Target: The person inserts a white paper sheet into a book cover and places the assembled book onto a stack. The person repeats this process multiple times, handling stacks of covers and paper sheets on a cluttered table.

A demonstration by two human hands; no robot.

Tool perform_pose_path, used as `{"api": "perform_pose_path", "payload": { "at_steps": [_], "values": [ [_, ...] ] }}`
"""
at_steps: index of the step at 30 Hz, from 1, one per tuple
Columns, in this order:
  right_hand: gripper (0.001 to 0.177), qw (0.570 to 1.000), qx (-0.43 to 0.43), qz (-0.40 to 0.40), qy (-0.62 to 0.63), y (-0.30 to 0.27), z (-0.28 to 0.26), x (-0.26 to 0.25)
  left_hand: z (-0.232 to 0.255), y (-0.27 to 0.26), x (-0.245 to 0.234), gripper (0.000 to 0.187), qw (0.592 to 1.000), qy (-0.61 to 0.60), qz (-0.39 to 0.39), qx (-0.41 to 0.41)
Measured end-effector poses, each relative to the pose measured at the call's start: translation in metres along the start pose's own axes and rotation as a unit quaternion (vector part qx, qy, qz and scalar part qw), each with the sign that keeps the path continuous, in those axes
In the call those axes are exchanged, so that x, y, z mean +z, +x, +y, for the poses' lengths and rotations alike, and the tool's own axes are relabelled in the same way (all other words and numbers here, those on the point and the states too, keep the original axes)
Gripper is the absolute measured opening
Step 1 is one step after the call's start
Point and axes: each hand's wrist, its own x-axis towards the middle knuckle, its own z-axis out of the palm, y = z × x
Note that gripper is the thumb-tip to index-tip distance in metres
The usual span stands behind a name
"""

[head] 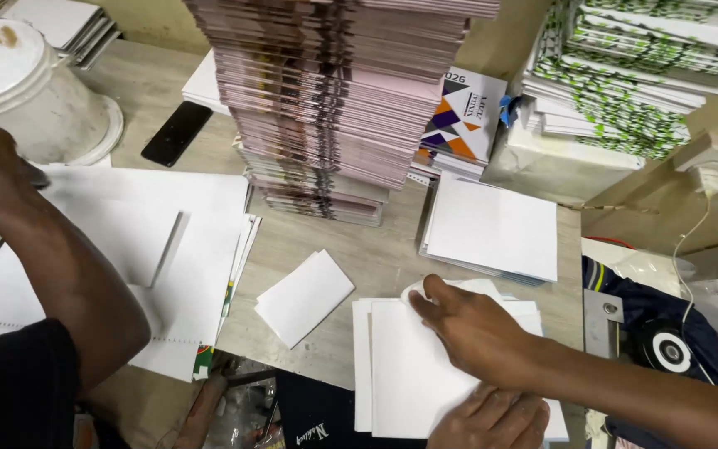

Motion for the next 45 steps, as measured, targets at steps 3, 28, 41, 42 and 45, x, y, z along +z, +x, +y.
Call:
{"api": "perform_pose_path", "payload": {
  "at_steps": [3, 28, 41, 42, 45],
  "values": [
    [0.047, 0.996, -0.013, 0.006, 0.087, 0.003, 0.023, -0.004, 0.003, -0.004, -0.002, 0.024, 0.999, -0.044, -0.02, -0.015],
    [0.013, 0.982, -0.052, -0.081, 0.162, 0.05, -0.021, 0.007, 0.002, -0.014, -0.014, 0.022, 0.984, -0.156, -0.087, -0.019],
    [0.011, 0.985, 0.0, -0.031, 0.168, 0.016, 0.012, -0.012, -0.024, -0.015, -0.043, 0.049, 0.947, -0.223, -0.224, -0.059],
    [0.012, 0.989, 0.048, -0.006, 0.142, 0.002, 0.02, -0.015, -0.036, -0.008, -0.057, 0.062, 0.929, -0.204, -0.29, -0.109],
    [0.016, 0.985, 0.14, 0.038, 0.089, -0.047, 0.028, -0.016, -0.07, -0.004, -0.076, 0.073, 0.901, -0.11, -0.379, -0.182]
  ]
}}
